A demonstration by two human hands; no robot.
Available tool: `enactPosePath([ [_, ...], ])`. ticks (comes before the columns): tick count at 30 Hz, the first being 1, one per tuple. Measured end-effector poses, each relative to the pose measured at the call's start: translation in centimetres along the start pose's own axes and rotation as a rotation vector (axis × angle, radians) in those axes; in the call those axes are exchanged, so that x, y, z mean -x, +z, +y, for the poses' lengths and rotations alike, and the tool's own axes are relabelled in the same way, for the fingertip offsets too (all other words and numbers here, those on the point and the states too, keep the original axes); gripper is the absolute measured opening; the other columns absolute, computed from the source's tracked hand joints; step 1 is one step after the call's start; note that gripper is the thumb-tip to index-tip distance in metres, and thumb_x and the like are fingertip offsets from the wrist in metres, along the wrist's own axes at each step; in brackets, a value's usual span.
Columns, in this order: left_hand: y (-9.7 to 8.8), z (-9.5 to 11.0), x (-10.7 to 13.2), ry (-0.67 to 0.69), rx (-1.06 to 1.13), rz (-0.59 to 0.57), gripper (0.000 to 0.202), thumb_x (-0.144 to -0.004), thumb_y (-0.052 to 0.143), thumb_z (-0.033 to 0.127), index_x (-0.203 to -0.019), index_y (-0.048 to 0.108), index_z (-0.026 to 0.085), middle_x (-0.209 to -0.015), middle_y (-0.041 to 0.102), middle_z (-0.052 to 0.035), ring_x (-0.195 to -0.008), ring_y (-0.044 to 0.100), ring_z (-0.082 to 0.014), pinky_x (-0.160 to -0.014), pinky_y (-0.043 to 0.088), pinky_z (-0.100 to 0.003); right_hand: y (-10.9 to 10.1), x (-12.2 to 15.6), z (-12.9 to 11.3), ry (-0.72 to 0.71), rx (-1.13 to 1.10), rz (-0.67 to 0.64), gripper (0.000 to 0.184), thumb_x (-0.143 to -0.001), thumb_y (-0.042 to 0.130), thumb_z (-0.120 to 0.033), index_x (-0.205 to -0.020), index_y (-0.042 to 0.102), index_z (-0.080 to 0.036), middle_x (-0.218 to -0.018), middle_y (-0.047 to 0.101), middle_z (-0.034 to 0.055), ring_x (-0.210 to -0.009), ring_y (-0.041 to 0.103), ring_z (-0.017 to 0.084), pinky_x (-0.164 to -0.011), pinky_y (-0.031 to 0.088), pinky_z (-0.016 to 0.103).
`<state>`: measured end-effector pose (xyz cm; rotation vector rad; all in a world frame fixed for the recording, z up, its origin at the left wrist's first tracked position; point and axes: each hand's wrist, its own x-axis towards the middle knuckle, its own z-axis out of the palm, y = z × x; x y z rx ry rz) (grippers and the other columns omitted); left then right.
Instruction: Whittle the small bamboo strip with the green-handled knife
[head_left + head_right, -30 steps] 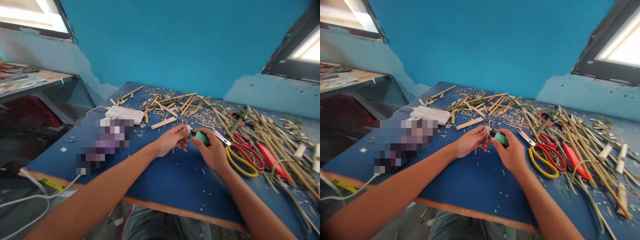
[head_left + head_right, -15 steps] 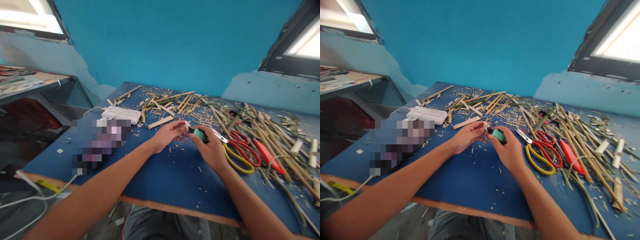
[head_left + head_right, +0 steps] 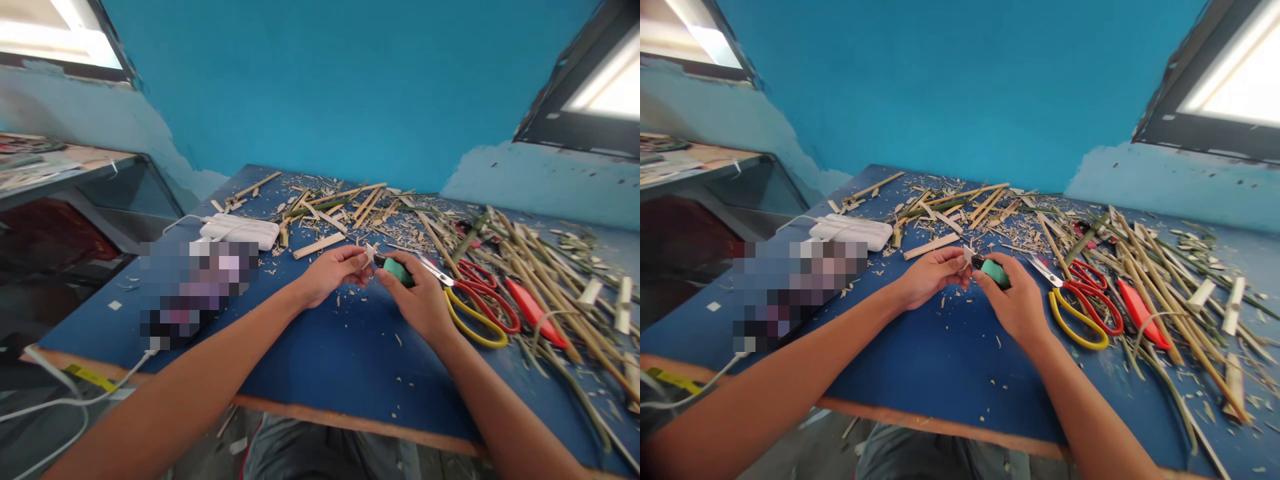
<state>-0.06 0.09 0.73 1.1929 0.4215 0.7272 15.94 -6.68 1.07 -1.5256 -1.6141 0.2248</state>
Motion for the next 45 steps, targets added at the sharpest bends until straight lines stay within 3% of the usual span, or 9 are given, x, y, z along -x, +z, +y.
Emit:
enactPosePath([
  [23, -0.24, -0.29, -0.07, -0.042, -0.141, 0.008, 0.031, -0.075, 0.058, 0.045, -0.081, 0.055, 0.014, -0.072, 0.058, -0.0016, -0.059, 0.051, -0.0088, -0.060, 0.042, -0.025, 0.10, -0.05, 0.45, 0.046, 0.032, -0.012, 0.038, -0.073, 0.057, -0.050, -0.100, 0.059, -0.023, -0.099, 0.064, 0.0048, -0.090, 0.057, 0.022, -0.081, 0.043, 0.036],
  [40, -0.41, -0.44, -0.08, -0.030, -0.041, 0.035, 0.032, -0.076, 0.057, 0.044, -0.087, 0.054, 0.015, -0.075, 0.057, -0.0022, -0.062, 0.054, -0.0102, -0.060, 0.044, -0.025, -0.17, -0.06, 0.43, 0.066, 0.019, -0.032, 0.037, -0.072, 0.058, -0.049, -0.099, 0.060, -0.023, -0.100, 0.064, 0.0043, -0.092, 0.057, 0.022, -0.083, 0.042, 0.035],
  [42, -0.49, -0.41, -0.13, -0.025, -0.124, 0.046, 0.031, -0.078, 0.054, 0.044, -0.087, 0.055, 0.015, -0.076, 0.057, -0.0025, -0.063, 0.054, -0.0103, -0.060, 0.044, -0.025, -0.25, -0.05, 0.40, 0.070, 0.022, -0.042, 0.037, -0.072, 0.058, -0.050, -0.098, 0.060, -0.023, -0.099, 0.064, 0.0042, -0.091, 0.058, 0.022, -0.082, 0.043, 0.036],
  [45, -0.76, 0.12, -0.18, 0.019, -0.487, 0.108, 0.031, -0.081, 0.049, 0.043, -0.093, 0.059, 0.016, -0.078, 0.060, -0.0026, -0.064, 0.053, -0.0110, -0.062, 0.043, -0.025, -0.27, -0.02, 0.33, 0.074, 0.040, -0.063, 0.037, -0.072, 0.058, -0.050, -0.099, 0.060, -0.024, -0.100, 0.064, 0.0040, -0.091, 0.058, 0.023, -0.082, 0.043, 0.036],
])
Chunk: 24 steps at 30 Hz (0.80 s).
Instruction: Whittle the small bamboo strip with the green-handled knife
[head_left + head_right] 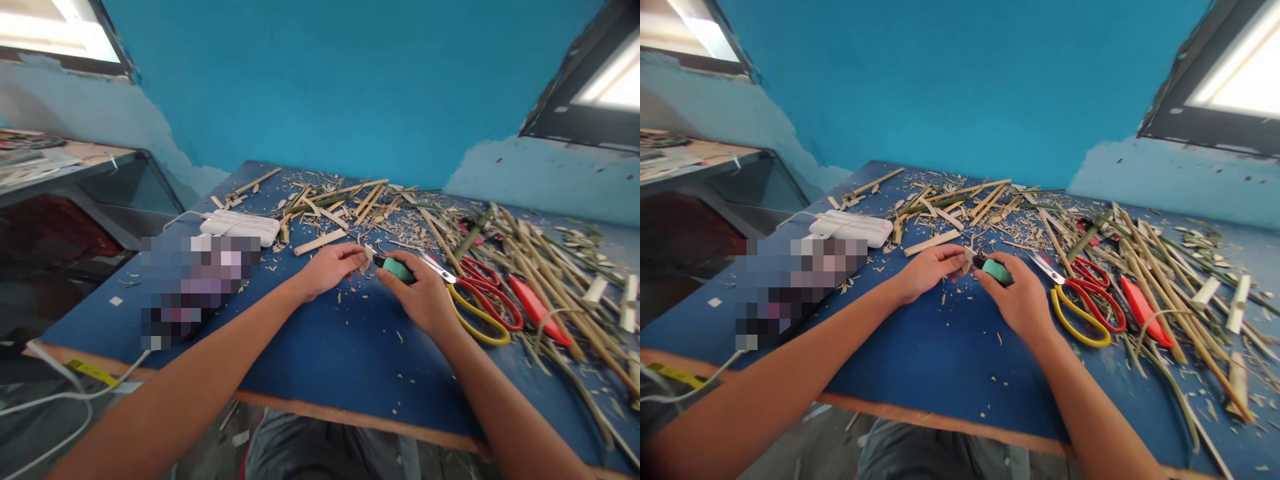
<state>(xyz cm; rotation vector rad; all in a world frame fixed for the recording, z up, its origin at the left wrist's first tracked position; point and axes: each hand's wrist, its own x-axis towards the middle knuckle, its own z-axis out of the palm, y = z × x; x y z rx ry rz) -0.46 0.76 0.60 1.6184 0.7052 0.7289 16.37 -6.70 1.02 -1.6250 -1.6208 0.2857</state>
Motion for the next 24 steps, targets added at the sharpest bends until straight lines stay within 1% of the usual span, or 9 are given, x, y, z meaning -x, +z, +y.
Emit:
enactPosePath([
  [2, -0.7, 0.5, 0.0, 0.052, -0.279, 0.107, 0.030, -0.081, 0.050, 0.040, -0.099, 0.060, 0.018, -0.082, 0.062, -0.0028, -0.070, 0.054, -0.0133, -0.066, 0.043, -0.026, 0.0, 0.0, 0.0, 0.004, 0.009, -0.016, 0.037, -0.073, 0.057, -0.050, -0.099, 0.060, -0.025, -0.101, 0.064, 0.0038, -0.092, 0.057, 0.023, -0.082, 0.042, 0.037],
  [4, -1.8, 1.1, 0.1, 0.087, -0.479, 0.228, 0.030, -0.080, 0.051, 0.037, -0.103, 0.059, 0.019, -0.088, 0.063, -0.0037, -0.079, 0.056, -0.0160, -0.072, 0.043, -0.028, 0.1, 0.0, 0.0, 0.006, 0.010, -0.029, 0.037, -0.072, 0.057, -0.051, -0.098, 0.060, -0.025, -0.102, 0.064, 0.0038, -0.093, 0.057, 0.023, -0.083, 0.042, 0.038],
  [6, -2.9, 1.5, 0.3, 0.079, -0.588, 0.321, 0.030, -0.079, 0.051, 0.036, -0.102, 0.060, 0.019, -0.092, 0.064, -0.0050, -0.081, 0.057, -0.0174, -0.075, 0.042, -0.031, 0.2, 0.0, 0.0, 0.007, 0.007, -0.040, 0.036, -0.073, 0.057, -0.051, -0.098, 0.060, -0.025, -0.102, 0.063, 0.0038, -0.093, 0.057, 0.023, -0.082, 0.043, 0.038],
  [7, -3.3, 1.6, 0.3, 0.063, -0.606, 0.339, 0.030, -0.079, 0.052, 0.036, -0.101, 0.060, 0.018, -0.092, 0.064, -0.0054, -0.081, 0.057, -0.0176, -0.076, 0.042, -0.031, 0.2, 0.0, 0.0, 0.008, 0.005, -0.042, 0.037, -0.073, 0.057, -0.051, -0.098, 0.060, -0.025, -0.102, 0.063, 0.0038, -0.093, 0.057, 0.023, -0.082, 0.043, 0.038],
  [10, -3.5, 1.4, 0.3, 0.024, -0.509, 0.287, 0.031, -0.078, 0.052, 0.037, -0.101, 0.059, 0.017, -0.089, 0.064, -0.0056, -0.079, 0.057, -0.0171, -0.074, 0.043, -0.031, 0.1, 0.0, -0.1, 0.010, 0.000, -0.040, 0.038, -0.072, 0.056, -0.052, -0.098, 0.060, -0.025, -0.102, 0.063, 0.0046, -0.093, 0.057, 0.024, -0.082, 0.043, 0.039],
  [13, -2.4, 0.5, 0.2, 0.051, -0.401, 0.192, 0.029, -0.079, 0.051, 0.036, -0.099, 0.059, 0.017, -0.089, 0.064, -0.0061, -0.080, 0.058, -0.0172, -0.073, 0.043, -0.030, 0.0, 0.0, -0.2, 0.013, -0.008, -0.032, 0.038, -0.072, 0.056, -0.052, -0.098, 0.060, -0.025, -0.102, 0.064, 0.0050, -0.093, 0.057, 0.025, -0.082, 0.042, 0.040],
  [16, -1.1, -0.3, 0.0, 0.094, -0.457, 0.180, 0.024, -0.077, 0.053, 0.032, -0.094, 0.061, 0.017, -0.091, 0.063, -0.0061, -0.083, 0.056, -0.0185, -0.074, 0.041, -0.030, -0.1, 0.0, -0.2, 0.019, -0.014, -0.031, 0.038, -0.073, 0.055, -0.052, -0.099, 0.060, -0.025, -0.102, 0.064, 0.0050, -0.093, 0.057, 0.025, -0.081, 0.042, 0.040],
  [20, -0.1, -0.8, -0.2, 0.101, -0.440, 0.142, 0.027, -0.074, 0.055, 0.028, -0.099, 0.059, 0.018, -0.093, 0.062, -0.0049, -0.080, 0.056, -0.0176, -0.070, 0.041, -0.028, -0.2, 0.0, -0.2, 0.018, -0.013, -0.032, 0.037, -0.072, 0.056, -0.051, -0.098, 0.060, -0.025, -0.102, 0.064, 0.0042, -0.092, 0.057, 0.024, -0.081, 0.042, 0.038],
  [24, 0.3, -0.4, -0.4, 0.097, -0.247, 0.081, 0.031, -0.074, 0.056, 0.027, -0.103, 0.058, 0.016, -0.092, 0.063, -0.0052, -0.084, 0.056, -0.0171, -0.074, 0.042, -0.027, -0.3, 0.1, -0.3, 0.025, -0.021, -0.047, 0.036, -0.073, 0.056, -0.051, -0.098, 0.059, -0.025, -0.101, 0.064, 0.0033, -0.091, 0.057, 0.023, -0.080, 0.043, 0.037],
])
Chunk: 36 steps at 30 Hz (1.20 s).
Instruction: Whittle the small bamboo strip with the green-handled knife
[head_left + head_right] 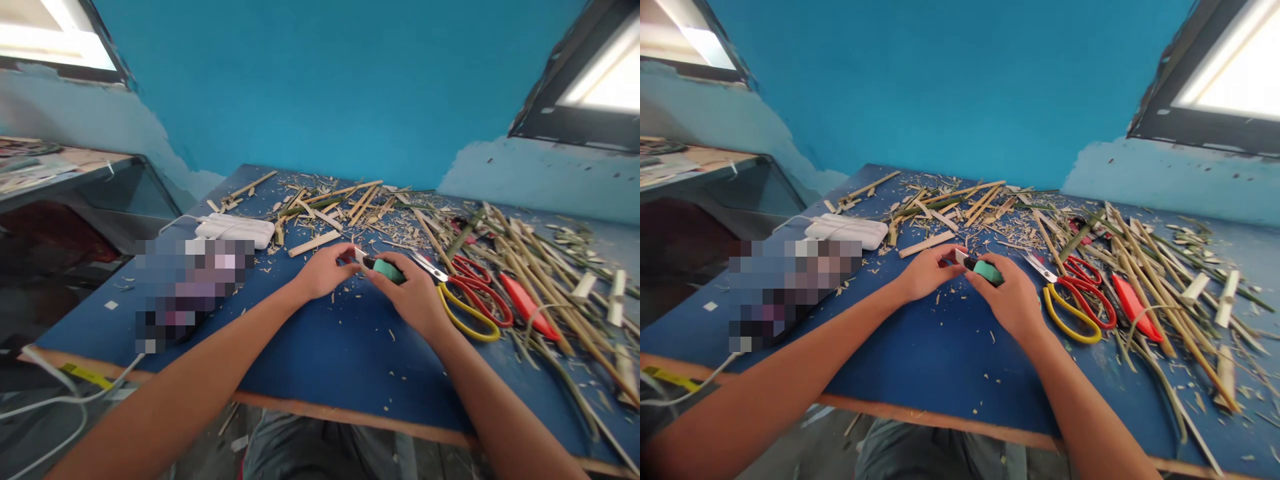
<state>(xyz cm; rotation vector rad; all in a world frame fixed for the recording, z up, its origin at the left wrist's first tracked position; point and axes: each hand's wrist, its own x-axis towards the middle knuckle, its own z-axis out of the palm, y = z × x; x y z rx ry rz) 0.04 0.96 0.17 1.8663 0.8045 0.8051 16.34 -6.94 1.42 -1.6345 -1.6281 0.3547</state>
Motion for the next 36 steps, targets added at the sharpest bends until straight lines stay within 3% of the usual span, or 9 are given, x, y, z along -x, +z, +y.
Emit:
enactPosePath([
  [4, 0.0, 0.4, 0.0, -0.052, 0.302, -0.106, 0.022, -0.074, 0.055, 0.020, -0.095, 0.058, 0.014, -0.092, 0.063, -0.0058, -0.087, 0.057, -0.0158, -0.075, 0.043, -0.027, -0.1, -0.1, 0.0, 0.003, -0.010, 0.007, 0.037, -0.073, 0.056, -0.050, -0.099, 0.060, -0.024, -0.101, 0.064, 0.0043, -0.091, 0.057, 0.024, -0.081, 0.042, 0.038],
  [8, -0.2, 0.5, 0.1, -0.098, 0.357, -0.106, 0.021, -0.075, 0.056, 0.024, -0.093, 0.058, 0.014, -0.089, 0.063, -0.0062, -0.083, 0.058, -0.0155, -0.071, 0.044, -0.027, -0.2, -0.2, 0.1, 0.003, -0.027, 0.015, 0.037, -0.072, 0.057, -0.050, -0.098, 0.060, -0.024, -0.100, 0.064, 0.0041, -0.091, 0.057, 0.023, -0.081, 0.042, 0.038],
  [12, -0.4, 0.7, 0.4, -0.008, 0.019, -0.070, 0.026, -0.073, 0.059, 0.031, -0.095, 0.060, 0.016, -0.090, 0.064, -0.0059, -0.084, 0.057, -0.0175, -0.075, 0.042, -0.030, -0.6, -0.4, 0.5, 0.008, -0.060, 0.096, 0.038, -0.072, 0.057, -0.050, -0.098, 0.060, -0.022, -0.096, 0.064, 0.0043, -0.090, 0.057, 0.022, -0.079, 0.043, 0.034],
  [18, 1.0, 0.9, 1.5, 0.250, -0.478, -0.280, 0.029, -0.070, 0.063, 0.037, -0.095, 0.065, 0.023, -0.105, 0.060, -0.0050, -0.105, 0.045, -0.0264, -0.091, 0.029, -0.037, -0.8, -0.5, 0.6, 0.004, -0.056, 0.121, 0.037, -0.073, 0.056, -0.050, -0.097, 0.060, -0.022, -0.096, 0.064, 0.0045, -0.089, 0.057, 0.022, -0.079, 0.042, 0.033],
  [23, 1.4, 0.9, 1.8, 0.254, -0.555, -0.272, 0.016, -0.076, 0.056, 0.034, -0.081, 0.065, 0.021, -0.098, 0.060, -0.0045, -0.102, 0.044, -0.0252, -0.086, 0.028, -0.036, -0.8, -0.5, 0.5, 0.024, -0.048, 0.128, 0.037, -0.073, 0.056, -0.050, -0.096, 0.061, -0.022, -0.093, 0.064, 0.0041, -0.087, 0.057, 0.022, -0.077, 0.043, 0.033],
  [26, 1.2, 1.2, 1.7, 0.231, -0.544, -0.301, 0.015, -0.077, 0.055, 0.032, -0.081, 0.062, 0.019, -0.084, 0.061, -0.0048, -0.089, 0.050, -0.0222, -0.080, 0.031, -0.034, -0.8, -0.5, 0.5, 0.029, -0.026, 0.146, 0.041, -0.070, 0.059, -0.051, -0.099, 0.060, -0.022, -0.097, 0.064, 0.0049, -0.088, 0.057, 0.023, -0.078, 0.042, 0.035],
  [30, 1.2, 1.4, 1.6, 0.195, -0.380, -0.286, 0.013, -0.080, 0.052, 0.027, -0.083, 0.060, 0.018, -0.076, 0.061, -0.0030, -0.075, 0.053, -0.0164, -0.072, 0.035, -0.028, -1.1, -0.3, 0.5, 0.040, 0.038, 0.185, 0.048, -0.063, 0.065, -0.050, -0.101, 0.058, -0.022, -0.094, 0.063, 0.0047, -0.081, 0.057, 0.022, -0.072, 0.043, 0.033],
  [36, 1.2, 1.0, 0.9, -0.129, 0.217, -0.083, 0.025, -0.074, 0.059, 0.037, -0.088, 0.058, 0.017, -0.074, 0.059, -0.0010, -0.065, 0.053, -0.0115, -0.060, 0.039, -0.022, -1.0, 0.0, 0.0, -0.026, 0.029, 0.008, 0.028, -0.069, 0.061, -0.043, -0.086, 0.058, -0.021, -0.075, 0.062, 0.0012, -0.067, 0.054, 0.017, -0.061, 0.042, 0.029],
])
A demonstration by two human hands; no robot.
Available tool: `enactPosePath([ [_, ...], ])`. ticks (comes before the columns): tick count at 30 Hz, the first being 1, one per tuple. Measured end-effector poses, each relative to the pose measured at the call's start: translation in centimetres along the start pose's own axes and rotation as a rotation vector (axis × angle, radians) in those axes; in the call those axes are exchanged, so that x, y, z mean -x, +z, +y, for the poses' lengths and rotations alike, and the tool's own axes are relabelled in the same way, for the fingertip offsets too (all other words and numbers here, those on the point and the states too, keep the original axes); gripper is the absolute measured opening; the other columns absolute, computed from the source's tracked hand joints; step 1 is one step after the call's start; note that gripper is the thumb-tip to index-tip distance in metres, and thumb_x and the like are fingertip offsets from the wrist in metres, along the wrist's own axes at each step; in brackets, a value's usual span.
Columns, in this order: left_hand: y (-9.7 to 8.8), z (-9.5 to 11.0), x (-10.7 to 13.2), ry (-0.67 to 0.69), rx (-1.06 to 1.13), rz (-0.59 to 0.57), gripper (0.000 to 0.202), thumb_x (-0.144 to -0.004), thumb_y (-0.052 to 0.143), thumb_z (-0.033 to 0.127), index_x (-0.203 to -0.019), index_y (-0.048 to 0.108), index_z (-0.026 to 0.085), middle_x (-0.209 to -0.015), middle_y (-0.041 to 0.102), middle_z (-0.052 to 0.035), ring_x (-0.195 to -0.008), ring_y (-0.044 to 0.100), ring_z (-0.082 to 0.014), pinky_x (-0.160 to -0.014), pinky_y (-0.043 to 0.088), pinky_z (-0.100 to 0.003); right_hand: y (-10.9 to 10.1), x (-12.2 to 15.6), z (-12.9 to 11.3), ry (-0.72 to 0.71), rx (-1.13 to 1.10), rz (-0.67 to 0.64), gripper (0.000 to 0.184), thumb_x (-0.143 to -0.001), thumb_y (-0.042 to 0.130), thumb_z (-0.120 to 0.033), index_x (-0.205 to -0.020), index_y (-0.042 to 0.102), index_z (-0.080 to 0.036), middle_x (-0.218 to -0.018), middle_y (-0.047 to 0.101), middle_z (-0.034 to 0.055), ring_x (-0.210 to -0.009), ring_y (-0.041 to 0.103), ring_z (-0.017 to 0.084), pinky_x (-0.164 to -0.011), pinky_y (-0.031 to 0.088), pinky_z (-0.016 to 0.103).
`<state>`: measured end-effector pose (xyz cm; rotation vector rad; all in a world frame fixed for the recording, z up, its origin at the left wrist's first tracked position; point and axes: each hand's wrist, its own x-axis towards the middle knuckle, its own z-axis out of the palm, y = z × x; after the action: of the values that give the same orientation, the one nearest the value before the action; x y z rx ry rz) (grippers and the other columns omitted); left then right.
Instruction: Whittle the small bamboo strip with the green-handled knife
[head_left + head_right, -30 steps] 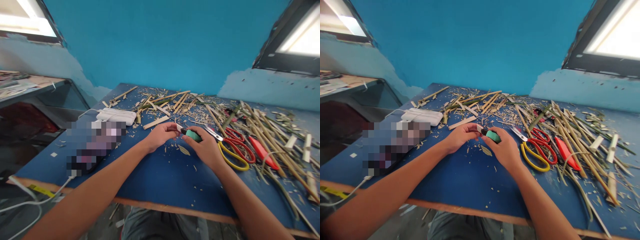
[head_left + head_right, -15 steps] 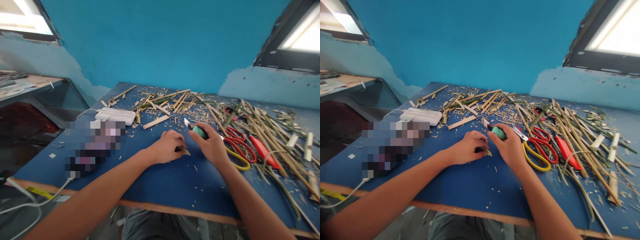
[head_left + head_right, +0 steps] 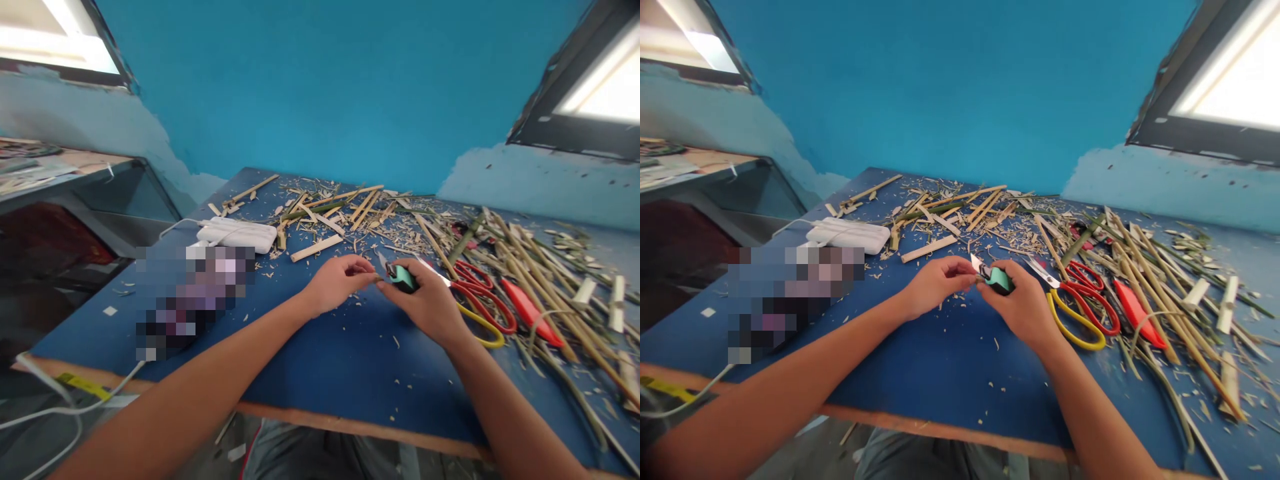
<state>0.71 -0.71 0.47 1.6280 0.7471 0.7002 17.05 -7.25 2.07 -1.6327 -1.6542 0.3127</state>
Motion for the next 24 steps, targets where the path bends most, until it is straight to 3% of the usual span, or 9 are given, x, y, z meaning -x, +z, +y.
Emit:
enactPosePath([
  [4, -0.05, 0.24, -0.23, -0.122, 0.327, -0.009, 0.024, -0.069, 0.066, 0.031, -0.084, 0.058, 0.014, -0.072, 0.059, -0.0011, -0.063, 0.053, -0.0091, -0.066, 0.041, -0.024, 0.24, -0.13, -0.13, -0.003, 0.010, -0.029, 0.025, -0.071, 0.059, -0.040, -0.087, 0.058, -0.021, -0.077, 0.064, 0.0013, -0.069, 0.055, 0.018, -0.063, 0.042, 0.029],
  [8, 0.04, 0.61, -0.01, -0.100, 0.535, -0.092, 0.027, -0.065, 0.071, 0.024, -0.085, 0.058, 0.013, -0.078, 0.059, -0.0024, -0.070, 0.055, -0.0092, -0.075, 0.042, -0.026, 0.39, -0.23, 0.08, 0.008, -0.005, 0.014, 0.028, -0.072, 0.058, -0.044, -0.088, 0.057, -0.021, -0.077, 0.063, 0.0015, -0.070, 0.056, 0.018, -0.064, 0.042, 0.030],
  [10, 0.10, 0.59, 0.07, -0.078, 0.561, -0.105, 0.026, -0.065, 0.071, 0.024, -0.085, 0.058, 0.013, -0.081, 0.059, -0.0028, -0.072, 0.056, -0.0094, -0.077, 0.042, -0.027, 0.47, -0.21, 0.13, 0.009, -0.023, 0.027, 0.029, -0.073, 0.057, -0.045, -0.089, 0.057, -0.021, -0.078, 0.063, 0.0018, -0.072, 0.056, 0.019, -0.066, 0.043, 0.030],
  [14, 0.12, 0.24, -0.03, -0.036, 0.500, -0.017, 0.021, -0.070, 0.068, 0.028, -0.078, 0.056, 0.012, -0.077, 0.056, -0.0005, -0.068, 0.053, -0.0068, -0.075, 0.042, -0.025, 0.51, -0.18, 0.08, 0.034, -0.019, 0.035, 0.033, -0.070, 0.059, -0.048, -0.089, 0.057, -0.021, -0.076, 0.062, 0.0011, -0.069, 0.055, 0.018, -0.065, 0.043, 0.030],
  [18, -0.05, 0.20, -0.19, -0.041, 0.561, -0.026, 0.023, -0.073, 0.065, 0.030, -0.080, 0.053, 0.013, -0.080, 0.057, -0.0022, -0.074, 0.057, -0.0113, -0.077, 0.046, -0.031, 0.17, -0.25, 0.11, 0.060, -0.008, 0.061, 0.041, -0.069, 0.060, -0.051, -0.098, 0.056, -0.021, -0.086, 0.062, 0.0029, -0.075, 0.056, 0.019, -0.069, 0.044, 0.031],
  [24, -0.34, 0.13, -0.40, -0.046, 0.534, -0.012, 0.027, -0.075, 0.063, 0.033, -0.088, 0.054, 0.012, -0.074, 0.057, -0.0022, -0.068, 0.059, -0.0118, -0.071, 0.048, -0.030, 0.04, -0.45, 0.41, -0.014, -0.021, -0.051, 0.037, -0.077, 0.051, -0.047, -0.104, 0.056, -0.022, -0.103, 0.062, 0.0055, -0.093, 0.056, 0.022, -0.082, 0.042, 0.034],
])
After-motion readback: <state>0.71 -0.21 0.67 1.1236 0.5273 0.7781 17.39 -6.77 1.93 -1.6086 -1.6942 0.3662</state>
